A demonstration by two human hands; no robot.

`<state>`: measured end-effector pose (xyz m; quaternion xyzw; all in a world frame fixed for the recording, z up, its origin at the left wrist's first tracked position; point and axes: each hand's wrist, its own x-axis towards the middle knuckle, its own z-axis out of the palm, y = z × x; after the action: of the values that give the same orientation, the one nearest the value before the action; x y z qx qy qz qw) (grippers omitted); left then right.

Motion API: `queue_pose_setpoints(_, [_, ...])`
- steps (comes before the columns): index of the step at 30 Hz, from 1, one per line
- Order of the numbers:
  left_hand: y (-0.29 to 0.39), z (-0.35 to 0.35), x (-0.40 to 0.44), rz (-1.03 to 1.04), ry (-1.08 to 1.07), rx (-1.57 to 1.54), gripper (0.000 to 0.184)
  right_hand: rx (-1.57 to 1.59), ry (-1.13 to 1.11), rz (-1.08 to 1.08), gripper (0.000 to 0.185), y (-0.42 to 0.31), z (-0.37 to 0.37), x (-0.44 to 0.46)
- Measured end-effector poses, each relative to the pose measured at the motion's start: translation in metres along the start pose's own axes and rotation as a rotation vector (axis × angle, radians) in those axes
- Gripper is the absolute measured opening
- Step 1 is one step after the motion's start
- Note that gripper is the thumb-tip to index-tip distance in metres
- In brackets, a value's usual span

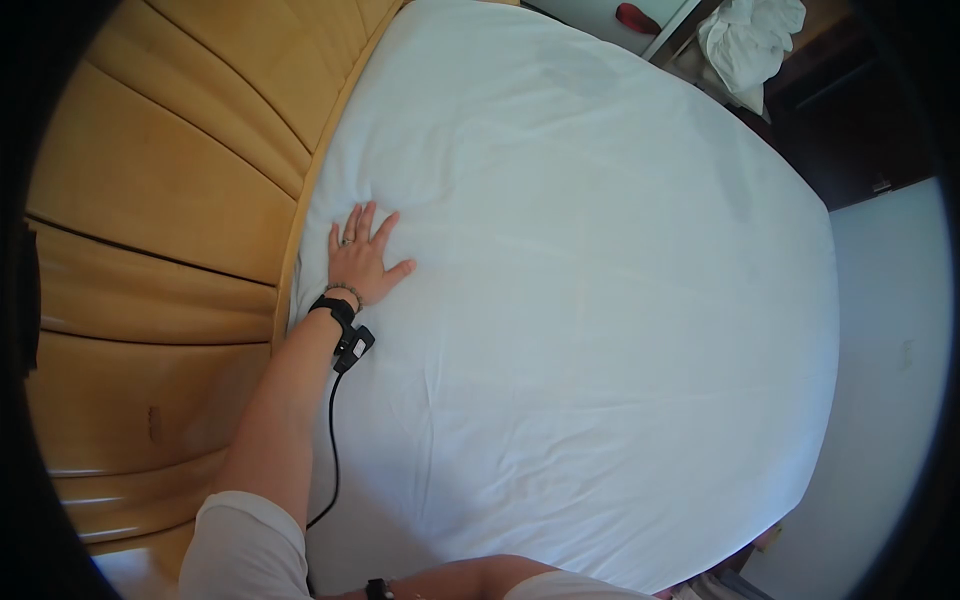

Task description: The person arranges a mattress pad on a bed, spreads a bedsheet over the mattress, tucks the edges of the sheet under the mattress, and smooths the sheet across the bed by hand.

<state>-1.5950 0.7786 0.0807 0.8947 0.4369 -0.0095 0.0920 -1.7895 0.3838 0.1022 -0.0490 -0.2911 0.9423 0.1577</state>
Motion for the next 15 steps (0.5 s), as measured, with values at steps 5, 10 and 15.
queue_pose_setpoints(5, [0.001,-0.002,0.001,0.007,-0.017,0.021,0.075,0.001,0.088,-0.073,0.035,-0.014,-0.005,0.023])
queue_pose_setpoints(10, [0.006,-0.006,0.001,-0.017,-0.063,0.020,0.076,-0.382,0.770,-0.650,0.033,-0.036,-0.070,0.096])
queue_pose_setpoints(15, [0.006,-0.003,0.002,-0.022,-0.056,0.046,0.076,-0.228,0.825,-0.319,0.024,-0.127,-0.065,-0.020])
